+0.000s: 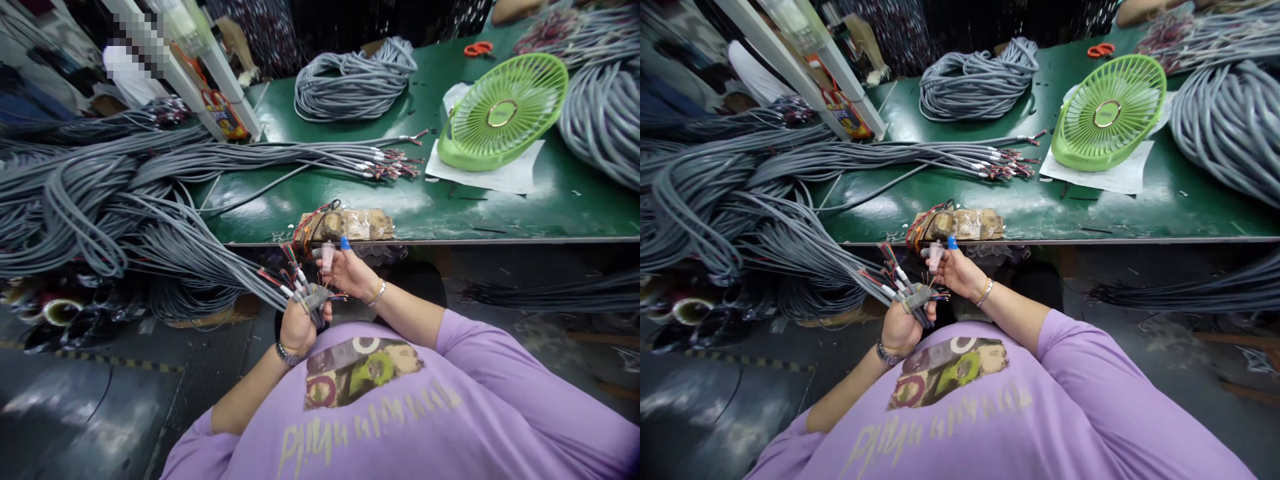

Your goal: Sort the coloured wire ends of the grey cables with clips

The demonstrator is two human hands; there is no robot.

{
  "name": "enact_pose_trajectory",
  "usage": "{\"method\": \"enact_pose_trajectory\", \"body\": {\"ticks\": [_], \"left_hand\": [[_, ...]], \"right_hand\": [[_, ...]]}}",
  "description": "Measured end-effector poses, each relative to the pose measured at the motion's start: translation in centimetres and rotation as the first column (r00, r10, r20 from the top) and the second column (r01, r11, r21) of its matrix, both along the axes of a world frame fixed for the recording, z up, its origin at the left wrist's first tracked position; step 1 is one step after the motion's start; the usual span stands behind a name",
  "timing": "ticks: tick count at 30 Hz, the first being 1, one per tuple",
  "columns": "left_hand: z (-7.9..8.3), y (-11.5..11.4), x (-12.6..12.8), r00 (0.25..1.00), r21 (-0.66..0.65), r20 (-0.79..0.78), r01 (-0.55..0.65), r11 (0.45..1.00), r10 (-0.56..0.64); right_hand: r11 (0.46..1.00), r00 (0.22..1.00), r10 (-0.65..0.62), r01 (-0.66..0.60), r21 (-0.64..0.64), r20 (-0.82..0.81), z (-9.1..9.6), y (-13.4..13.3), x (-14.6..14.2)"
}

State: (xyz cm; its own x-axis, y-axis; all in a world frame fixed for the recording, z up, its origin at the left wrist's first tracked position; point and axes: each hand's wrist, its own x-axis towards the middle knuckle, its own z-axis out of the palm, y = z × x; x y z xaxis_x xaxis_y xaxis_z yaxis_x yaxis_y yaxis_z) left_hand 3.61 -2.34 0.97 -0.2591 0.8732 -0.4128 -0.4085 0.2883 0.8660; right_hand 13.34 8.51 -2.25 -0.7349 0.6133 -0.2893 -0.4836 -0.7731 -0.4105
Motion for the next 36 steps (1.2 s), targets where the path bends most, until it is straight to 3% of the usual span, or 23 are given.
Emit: {"method": "enact_pose_trajectory", "body": {"ticks": [4, 7, 10, 12, 17, 19, 22, 24, 27, 30, 32, 36], "left_hand": [[0.3, 0.1, 0.1, 0.998, 0.049, 0.011, -0.067, 0.997, 0.067], [0.5, 0.5, 0.3, 0.996, 0.076, 0.023, -0.09, 0.993, 0.088], [0.5, 0.9, 0.4, 0.996, 0.079, 0.021, -0.091, 0.993, 0.09], [0.4, 1.0, 0.4, 0.996, 0.079, 0.021, -0.083, 0.993, 0.081], [0.2, 1.0, 0.6, 0.996, 0.078, 0.022, -0.084, 0.993, 0.083], [0.3, 1.0, 0.5, 0.996, 0.076, 0.018, -0.086, 0.993, 0.085], [0.3, 0.9, 0.4, 0.995, 0.072, 0.024, -0.095, 0.993, 0.094], [0.2, 0.9, 0.3, 0.995, 0.073, 0.033, -0.097, 0.993, 0.094], [0.0, 0.9, 0.2, 0.996, 0.082, 0.042, -0.077, 0.994, 0.074], [-0.1, 1.0, 0.2, 0.996, 0.075, 0.045, -0.083, 0.994, 0.08], [-0.2, 1.1, 0.3, 0.995, 0.072, 0.045, -0.092, 0.993, 0.089], [-0.2, 1.1, 0.4, 0.996, 0.072, 0.04, -0.085, 0.994, 0.082]], "right_hand": [[1.0, 0.999, -0.017, 0.017, 0.022, 0.038, 0.2, 0.0, 0.1], [0.988, 0.992, -0.093, 0.08, 0.13, 0.091, 0.0, -0.3, -0.1], [0.915, 0.937, -0.304, 0.236, 0.328, 0.172, -0.7, -0.7, -0.3], [0.885, 0.915, -0.36, 0.272, 0.378, 0.183, -1.0, -0.8, -0.5], [0.953, 0.981, -0.123, 0.074, 0.293, 0.149, -1.1, -0.4, -1.1], [0.919, 0.961, -0.193, 0.106, 0.38, 0.199, -1.0, -0.4, -1.1], [0.796, 0.859, -0.433, 0.223, 0.563, 0.272, -1.1, -0.5, -0.8], [0.766, 0.826, -0.494, 0.266, 0.585, 0.272, -1.2, -0.7, -0.7], [0.858, 0.902, -0.376, 0.254, 0.446, 0.211, -1.3, -0.9, -0.8], [0.964, 0.982, -0.145, 0.112, 0.243, 0.121, -0.9, -0.7, -1.0], [0.987, 0.995, -0.056, 0.043, 0.153, 0.082, -0.6, -0.5, -1.0], [0.997, 0.998, -0.045, 0.042, 0.065, 0.039, -0.2, -0.2, -0.9]]}}
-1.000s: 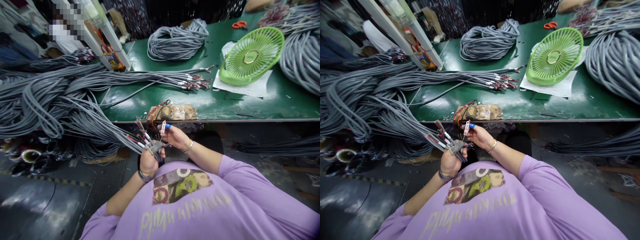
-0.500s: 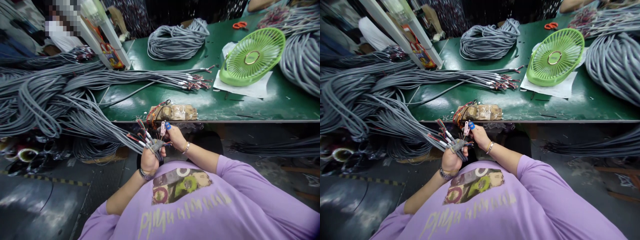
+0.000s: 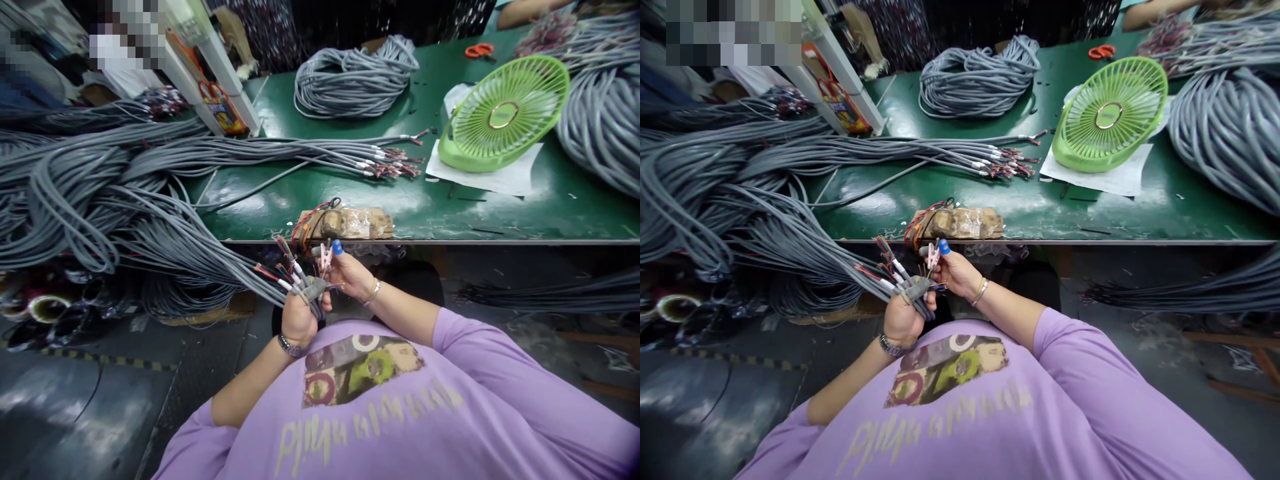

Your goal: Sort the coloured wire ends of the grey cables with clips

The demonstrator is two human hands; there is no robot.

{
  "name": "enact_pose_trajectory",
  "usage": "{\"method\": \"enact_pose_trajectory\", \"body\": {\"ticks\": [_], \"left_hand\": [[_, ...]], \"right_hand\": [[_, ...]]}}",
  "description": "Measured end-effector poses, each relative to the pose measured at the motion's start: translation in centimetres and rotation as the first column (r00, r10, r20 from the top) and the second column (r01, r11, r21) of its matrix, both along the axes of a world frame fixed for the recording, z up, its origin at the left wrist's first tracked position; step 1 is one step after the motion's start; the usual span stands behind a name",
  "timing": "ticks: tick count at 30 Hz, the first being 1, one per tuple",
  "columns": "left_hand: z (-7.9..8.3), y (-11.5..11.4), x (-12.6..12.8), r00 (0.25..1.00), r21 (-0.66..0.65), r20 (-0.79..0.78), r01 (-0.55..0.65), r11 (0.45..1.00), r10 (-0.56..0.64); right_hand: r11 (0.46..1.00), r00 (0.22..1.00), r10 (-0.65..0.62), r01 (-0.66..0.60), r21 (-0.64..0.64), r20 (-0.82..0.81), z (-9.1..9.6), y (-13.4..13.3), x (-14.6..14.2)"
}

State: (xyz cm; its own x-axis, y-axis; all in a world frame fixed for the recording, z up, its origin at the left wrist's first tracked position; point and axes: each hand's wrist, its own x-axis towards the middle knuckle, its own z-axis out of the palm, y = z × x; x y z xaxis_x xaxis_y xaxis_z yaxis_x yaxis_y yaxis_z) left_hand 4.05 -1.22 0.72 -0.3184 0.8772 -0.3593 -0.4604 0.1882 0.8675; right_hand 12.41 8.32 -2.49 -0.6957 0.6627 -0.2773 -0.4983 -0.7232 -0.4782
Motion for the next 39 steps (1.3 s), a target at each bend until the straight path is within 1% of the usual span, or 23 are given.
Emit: {"method": "enact_pose_trajectory", "body": {"ticks": [3, 8, 15, 22, 27, 30, 33, 36, 39], "left_hand": [[-0.2, 0.0, 0.0, 1.0, -0.003, -0.013, 0.003, 1.0, -0.003], [-0.7, -0.1, -0.2, 1.0, -0.006, -0.019, -0.007, 1.0, 0.007], [-0.9, -0.1, -0.2, 0.999, -0.03, -0.041, -0.008, 1.0, 0.007], [-0.6, -0.3, -0.1, 0.998, -0.015, -0.057, 0.0, 1.0, -0.001], [-0.3, -0.8, 0.2, 0.997, 0.011, -0.077, 0.023, 1.0, -0.022], [-0.1, -1.1, 0.2, 0.997, 0.037, -0.076, -0.011, 0.999, 0.014], [-0.1, -1.0, 0.3, 0.996, 0.06, -0.055, -0.07, 0.996, 0.073], [-0.2, -0.7, 0.4, 0.992, 0.06, -0.053, -0.115, 0.992, 0.119], [-0.4, -0.4, 0.6, 0.989, 0.051, -0.07, -0.129, 0.99, 0.132]], "right_hand": [[0.999, 0.999, -0.032, 0.031, -0.021, -0.023, -0.1, 0.0, -0.1], [0.996, 0.997, -0.08, 0.08, -0.037, 0.007, -0.1, 0.0, -0.3], [0.994, 0.995, -0.097, 0.096, -0.049, -0.014, 0.2, -0.1, -0.4], [0.994, 0.999, -0.032, 0.028, -0.102, -0.036, 0.1, -0.2, -0.1], [0.998, 0.998, 0.03, -0.033, -0.06, -0.047, 0.2, 0.0, 0.5], [0.998, 0.998, 0.044, -0.046, -0.038, -0.048, 0.4, 0.1, 0.8], [1.0, 0.999, 0.018, -0.019, -0.016, -0.04, 0.4, 0.1, 1.0], [1.0, 0.999, -0.006, 0.006, 0.004, -0.033, 0.1, 0.1, 0.8], [1.0, 1.0, -0.017, 0.017, -0.002, -0.015, -0.2, 0.1, 0.5]]}}
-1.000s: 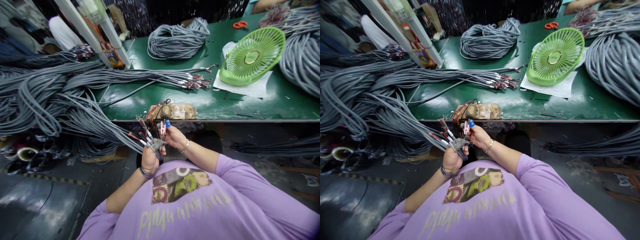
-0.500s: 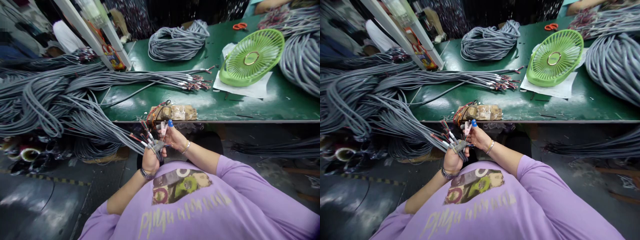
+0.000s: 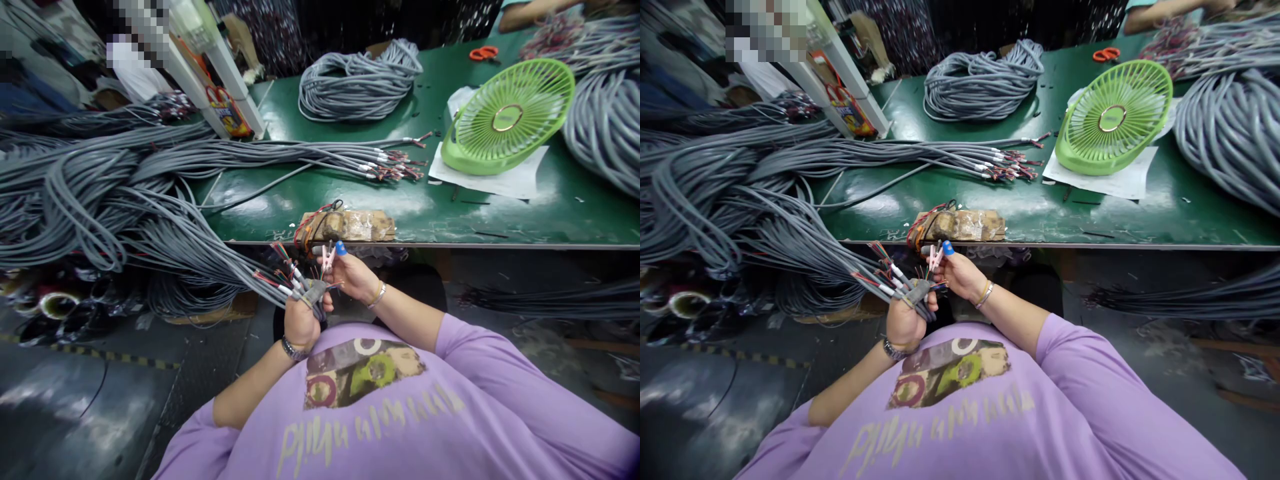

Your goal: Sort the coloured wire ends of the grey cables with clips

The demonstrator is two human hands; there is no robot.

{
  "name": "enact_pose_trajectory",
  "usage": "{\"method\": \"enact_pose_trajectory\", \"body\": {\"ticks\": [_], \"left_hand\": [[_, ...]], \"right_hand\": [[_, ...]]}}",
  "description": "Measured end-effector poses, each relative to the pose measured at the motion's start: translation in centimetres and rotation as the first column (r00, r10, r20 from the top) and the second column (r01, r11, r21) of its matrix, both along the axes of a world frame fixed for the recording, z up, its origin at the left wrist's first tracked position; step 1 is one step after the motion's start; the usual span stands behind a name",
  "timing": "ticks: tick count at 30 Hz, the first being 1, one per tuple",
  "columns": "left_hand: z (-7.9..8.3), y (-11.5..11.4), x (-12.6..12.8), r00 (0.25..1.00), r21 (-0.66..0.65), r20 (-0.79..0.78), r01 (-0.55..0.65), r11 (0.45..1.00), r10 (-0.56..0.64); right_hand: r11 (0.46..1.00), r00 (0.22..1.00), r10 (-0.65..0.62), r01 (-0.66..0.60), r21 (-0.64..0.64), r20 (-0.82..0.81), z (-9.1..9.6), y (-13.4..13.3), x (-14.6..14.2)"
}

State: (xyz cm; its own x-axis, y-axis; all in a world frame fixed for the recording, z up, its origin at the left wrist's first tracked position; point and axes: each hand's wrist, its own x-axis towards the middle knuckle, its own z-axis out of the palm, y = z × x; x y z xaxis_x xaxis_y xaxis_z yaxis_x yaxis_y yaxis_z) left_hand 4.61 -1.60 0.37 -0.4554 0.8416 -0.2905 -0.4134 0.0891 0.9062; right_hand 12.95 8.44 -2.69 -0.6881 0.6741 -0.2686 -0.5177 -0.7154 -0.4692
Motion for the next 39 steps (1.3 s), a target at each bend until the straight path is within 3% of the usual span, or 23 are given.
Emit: {"method": "enact_pose_trajectory", "body": {"ticks": [6, 17, 33, 39], "left_hand": [[-0.3, 0.1, 0.1, 1.0, -0.023, -0.029, 0.011, 1.0, -0.012], [-0.3, 0.0, 0.2, 0.998, -0.049, -0.041, 0.043, 0.998, -0.045], [-0.5, 0.2, 0.0, 0.998, -0.053, -0.039, 0.055, 0.997, -0.057], [-0.5, 0.1, 0.1, 0.999, 0.016, -0.031, 0.042, 0.999, -0.041]], "right_hand": [[0.995, 1.0, -0.014, 0.012, -0.094, -0.016, 0.2, 0.2, -0.5], [0.998, 0.999, -0.042, 0.042, -0.052, -0.004, 0.8, 0.0, -0.6], [0.992, 0.998, -0.059, 0.061, -0.111, 0.021, 0.8, -0.1, -0.7], [0.992, 1.0, -0.012, 0.009, -0.128, -0.016, 0.8, -0.2, -0.3]]}}
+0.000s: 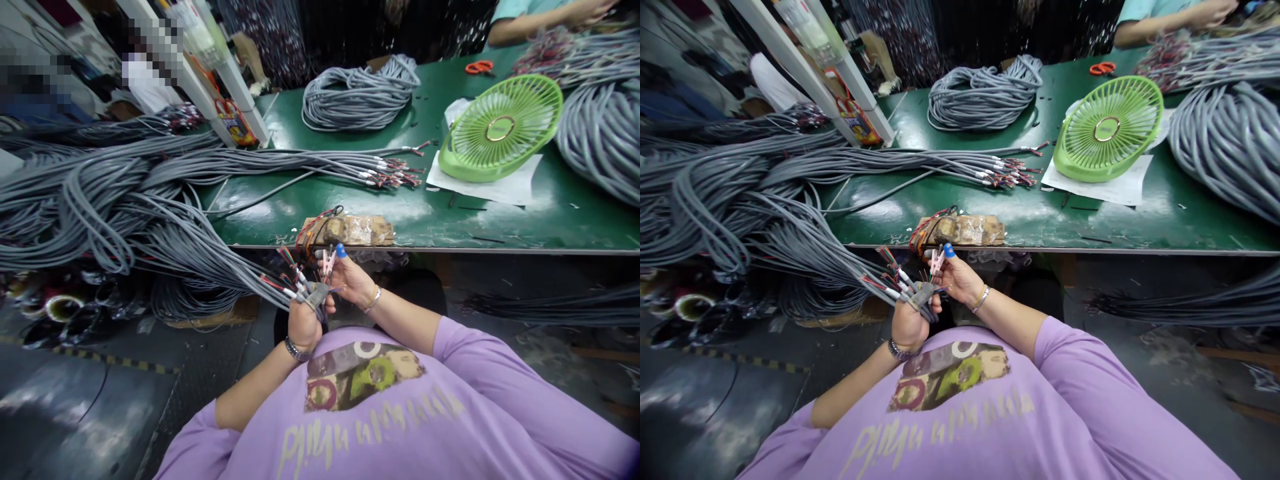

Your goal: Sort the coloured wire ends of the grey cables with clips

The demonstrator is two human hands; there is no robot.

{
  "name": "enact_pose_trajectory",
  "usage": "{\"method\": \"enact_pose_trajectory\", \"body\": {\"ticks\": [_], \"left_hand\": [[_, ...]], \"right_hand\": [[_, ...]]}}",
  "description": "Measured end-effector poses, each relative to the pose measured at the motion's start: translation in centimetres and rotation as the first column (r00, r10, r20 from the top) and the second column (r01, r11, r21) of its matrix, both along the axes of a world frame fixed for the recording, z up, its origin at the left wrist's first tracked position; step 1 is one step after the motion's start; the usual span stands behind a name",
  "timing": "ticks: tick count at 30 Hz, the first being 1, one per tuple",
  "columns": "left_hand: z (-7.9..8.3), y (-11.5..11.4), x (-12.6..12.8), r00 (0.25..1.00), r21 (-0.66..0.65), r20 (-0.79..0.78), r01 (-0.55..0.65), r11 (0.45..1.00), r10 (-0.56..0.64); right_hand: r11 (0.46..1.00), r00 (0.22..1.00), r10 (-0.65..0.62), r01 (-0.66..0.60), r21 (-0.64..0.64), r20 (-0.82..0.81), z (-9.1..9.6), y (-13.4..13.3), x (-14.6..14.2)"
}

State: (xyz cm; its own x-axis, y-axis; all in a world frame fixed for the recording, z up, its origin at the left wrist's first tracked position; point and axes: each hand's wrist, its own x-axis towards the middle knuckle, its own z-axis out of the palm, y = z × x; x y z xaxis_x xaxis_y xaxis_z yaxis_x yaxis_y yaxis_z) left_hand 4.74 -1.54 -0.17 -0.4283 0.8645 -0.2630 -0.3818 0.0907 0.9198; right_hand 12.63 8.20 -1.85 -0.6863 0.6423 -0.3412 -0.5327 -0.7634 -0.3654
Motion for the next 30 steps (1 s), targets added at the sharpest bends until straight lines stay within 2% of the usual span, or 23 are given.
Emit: {"method": "enact_pose_trajectory", "body": {"ticks": [8, 11, 17, 30], "left_hand": [[0.3, -0.5, 0.2, 1.0, 0.059, -0.01, 0.004, 0.998, -0.003], [0.4, -0.7, 0.2, 0.999, 0.053, -0.032, 0.008, 0.999, -0.006], [0.4, -0.3, 0.1, 0.997, 0.018, -0.018, -0.074, 0.997, 0.075], [-0.3, 0.0, 0.1, 0.997, -0.051, -0.033, -0.067, 0.996, 0.065]], "right_hand": [[0.997, 0.996, 0.069, -0.067, 0.037, -0.056, 0.0, 0.0, 0.7], [0.998, 0.997, 0.054, -0.051, 0.04, -0.058, -0.1, 0.2, 0.8], [0.997, 0.999, 0.023, -0.019, 0.077, -0.049, -0.3, 0.1, 0.7], [0.996, 0.997, -0.072, 0.073, 0.042, -0.018, -0.7, 0.2, -0.2]]}}
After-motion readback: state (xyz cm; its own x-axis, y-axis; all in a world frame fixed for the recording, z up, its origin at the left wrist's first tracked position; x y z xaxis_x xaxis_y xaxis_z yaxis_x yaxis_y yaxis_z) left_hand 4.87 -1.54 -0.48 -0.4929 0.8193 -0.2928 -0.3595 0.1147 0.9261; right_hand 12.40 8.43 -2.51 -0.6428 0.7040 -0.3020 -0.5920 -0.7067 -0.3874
